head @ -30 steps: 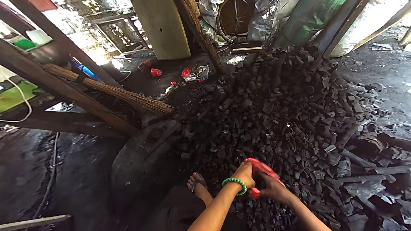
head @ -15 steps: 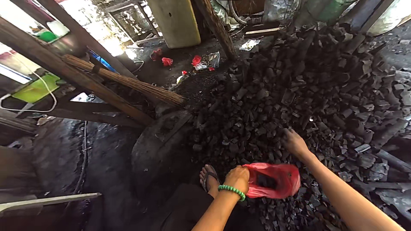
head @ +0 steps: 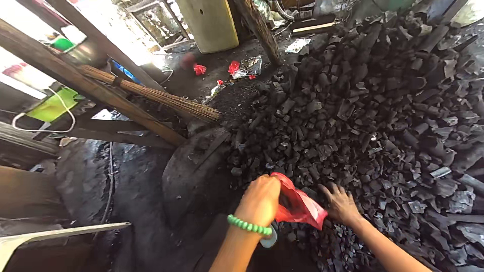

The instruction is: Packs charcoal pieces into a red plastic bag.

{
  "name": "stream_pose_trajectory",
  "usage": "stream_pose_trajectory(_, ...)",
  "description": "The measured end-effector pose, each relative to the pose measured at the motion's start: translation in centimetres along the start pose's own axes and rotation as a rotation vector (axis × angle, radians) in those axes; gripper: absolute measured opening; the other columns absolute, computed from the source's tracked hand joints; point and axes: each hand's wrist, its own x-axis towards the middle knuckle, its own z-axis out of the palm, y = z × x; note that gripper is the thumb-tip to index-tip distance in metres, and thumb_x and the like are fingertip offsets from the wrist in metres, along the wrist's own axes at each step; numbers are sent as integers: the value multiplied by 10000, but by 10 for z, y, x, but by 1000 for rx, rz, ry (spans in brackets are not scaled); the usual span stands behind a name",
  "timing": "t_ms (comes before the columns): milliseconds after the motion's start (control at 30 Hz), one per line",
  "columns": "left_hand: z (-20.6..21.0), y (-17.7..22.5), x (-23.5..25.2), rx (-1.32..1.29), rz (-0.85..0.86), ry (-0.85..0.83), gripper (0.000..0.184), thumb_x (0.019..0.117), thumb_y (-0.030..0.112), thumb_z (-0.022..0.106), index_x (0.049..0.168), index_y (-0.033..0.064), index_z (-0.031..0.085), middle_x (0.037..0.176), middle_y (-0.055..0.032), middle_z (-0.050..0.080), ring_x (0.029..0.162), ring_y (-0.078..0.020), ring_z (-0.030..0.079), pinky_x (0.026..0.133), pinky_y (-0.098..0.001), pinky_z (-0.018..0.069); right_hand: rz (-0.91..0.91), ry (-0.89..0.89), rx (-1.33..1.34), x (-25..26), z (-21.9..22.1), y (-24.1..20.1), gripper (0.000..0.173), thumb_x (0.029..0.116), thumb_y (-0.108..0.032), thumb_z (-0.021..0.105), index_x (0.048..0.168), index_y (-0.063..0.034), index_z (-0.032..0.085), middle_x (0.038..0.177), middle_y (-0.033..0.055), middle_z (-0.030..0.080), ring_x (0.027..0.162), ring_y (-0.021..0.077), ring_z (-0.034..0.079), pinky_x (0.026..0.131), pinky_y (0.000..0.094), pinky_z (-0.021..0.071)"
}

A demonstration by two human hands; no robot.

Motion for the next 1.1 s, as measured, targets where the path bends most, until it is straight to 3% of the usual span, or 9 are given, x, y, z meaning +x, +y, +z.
stream_pose_trajectory(167,-15,-9,-5,-30,-98,78,398,971,8,602,1356,107,617,1134,-185,699,1077,-365,668,918,-525,524,50,-83,-97,20,38,-34,780,972,-213,651,1623,-389,260,1691,212,180,1544,527,46,1055,866,176)
stream_pose_trajectory(267,-12,-3,-5,-22,-55,172,315,1007,74,581,1304,147,659,1055,-156,720,997,-355,691,845,-532,541,-44,-37,-166,8,43,-13,737,1019,-4,498,1604,-410,308,1626,226,338,1517,539,182,1061,827,257)
stream_pose_trajectory(467,2,-10,5,-528,208,441,191,1014,62,608,1184,85,692,909,-97,737,777,-230,701,737,-447,560,-59,57,-1,-32,37,48,578,1039,-36,471,1582,-228,415,1481,250,517,1392,492,452,1078,611,442)
stream_pose_trajectory(567,6,-10,15,-871,243,319,168,1003,13,599,1160,37,655,878,-78,727,774,-155,707,762,-340,584,-15,333,512,-49,29,65,558,983,3,549,1530,-31,447,1423,262,565,1306,396,571,1109,530,453)
stream_pose_trajectory(633,17,-5,18,-894,246,218,200,990,-27,597,1186,-5,629,906,-142,701,772,-210,692,746,-377,588,68,541,1091,-56,17,61,620,927,35,600,1510,20,391,1306,238,603,1086,286,675,908,441,587)
stream_pose_trajectory(700,35,5,26,-768,206,100,252,965,-56,607,1215,-25,627,992,-207,696,834,-294,696,792,-461,582,137,652,1681,-64,-9,44,607,978,49,529,1527,-67,295,1215,175,608,924,271,720,744,461,645)
stream_pose_trajectory(833,67,20,43,-699,91,-55,313,993,-25,578,1305,-6,582,1153,-224,674,981,-313,697,896,-465,560,-100,586,2291,-75,-39,-6,241,1047,-121,464,1275,-188,503,1081,31,730,961,219,745,842,432,636)
stream_pose_trajectory(967,73,20,47,-1057,27,78,300,1043,9,510,1342,-10,498,1087,-201,666,883,-254,677,812,-411,560,-233,178,2084,-62,-11,-42,709,789,-241,815,1399,-167,460,1160,135,703,1042,323,707,860,543,601)
stream_pose_trajectory(1100,65,27,47,-1334,-55,151,299,1059,-14,450,1358,-8,443,962,-149,598,727,-187,622,696,-336,546,-1,-31,848,-48,-3,-33,708,963,-82,653,1586,-39,320,1531,260,445,1394,372,474,1153,492,396)
